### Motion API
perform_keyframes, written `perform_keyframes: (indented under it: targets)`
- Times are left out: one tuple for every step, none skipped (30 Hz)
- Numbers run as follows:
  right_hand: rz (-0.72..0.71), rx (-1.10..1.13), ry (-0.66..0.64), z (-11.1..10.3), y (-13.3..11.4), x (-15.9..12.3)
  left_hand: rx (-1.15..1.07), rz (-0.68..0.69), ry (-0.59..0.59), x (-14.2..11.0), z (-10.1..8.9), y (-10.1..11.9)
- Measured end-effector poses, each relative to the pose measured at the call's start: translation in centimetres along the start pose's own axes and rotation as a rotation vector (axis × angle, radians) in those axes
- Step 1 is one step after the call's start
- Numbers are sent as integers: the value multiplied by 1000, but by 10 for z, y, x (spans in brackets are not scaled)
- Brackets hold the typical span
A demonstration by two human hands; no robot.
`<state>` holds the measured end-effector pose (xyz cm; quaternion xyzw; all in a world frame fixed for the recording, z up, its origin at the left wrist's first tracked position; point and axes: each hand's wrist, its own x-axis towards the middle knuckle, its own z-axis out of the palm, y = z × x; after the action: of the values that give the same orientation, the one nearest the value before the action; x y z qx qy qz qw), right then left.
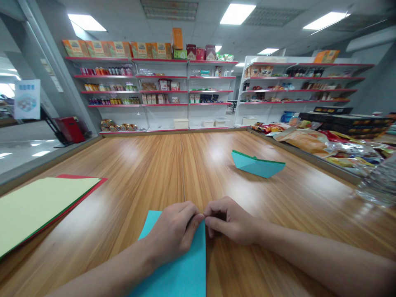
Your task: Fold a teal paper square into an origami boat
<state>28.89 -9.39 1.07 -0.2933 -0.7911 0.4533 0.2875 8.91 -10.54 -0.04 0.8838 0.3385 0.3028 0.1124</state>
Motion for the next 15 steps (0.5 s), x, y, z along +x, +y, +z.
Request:
perform_keyframes:
  targets:
    - [0,-3,3,0,-1,0,-1,0,-8,0,0,0]
    - [2,-4,4,0,-2,0,-1,1,-15,-1,0,1]
    - [6,-3,3,1,-3,0,1,1,-22,-1,0,1]
    - [8,-1,2,1,-3,1,4,1,-28,-1,-1,0]
    - [10,3,-1,1,-4,1,6,-2,-33,-1,-1,0]
    - [10,4,-3,1,-3,1,6,-7,-37,-1,-1,0]
    - [8,5,-5,1,-3,2,7,-12,-40,-1,-1,0]
    - [6,5,-6,1,-3,2,6,-18,-44,-1,-1,0]
    - [5,4,-8,1,-2,2,4,-22,-46,0,-2,0]
    - [5,1,-8,0,-2,2,2,-25,-49,0,-2,0]
    - [5,-3,-9,0,-1,2,1,-27,-52,0,-2,1]
    - [5,-9,-8,0,-1,2,1,-27,-53,1,-2,1]
    - [7,-16,-8,0,-1,2,2,-26,-54,1,-2,1]
    - [10,-20,-7,0,-1,2,4,-25,-55,1,-2,1]
    - [12,-21,-6,0,-2,2,8,-23,-53,1,-2,1]
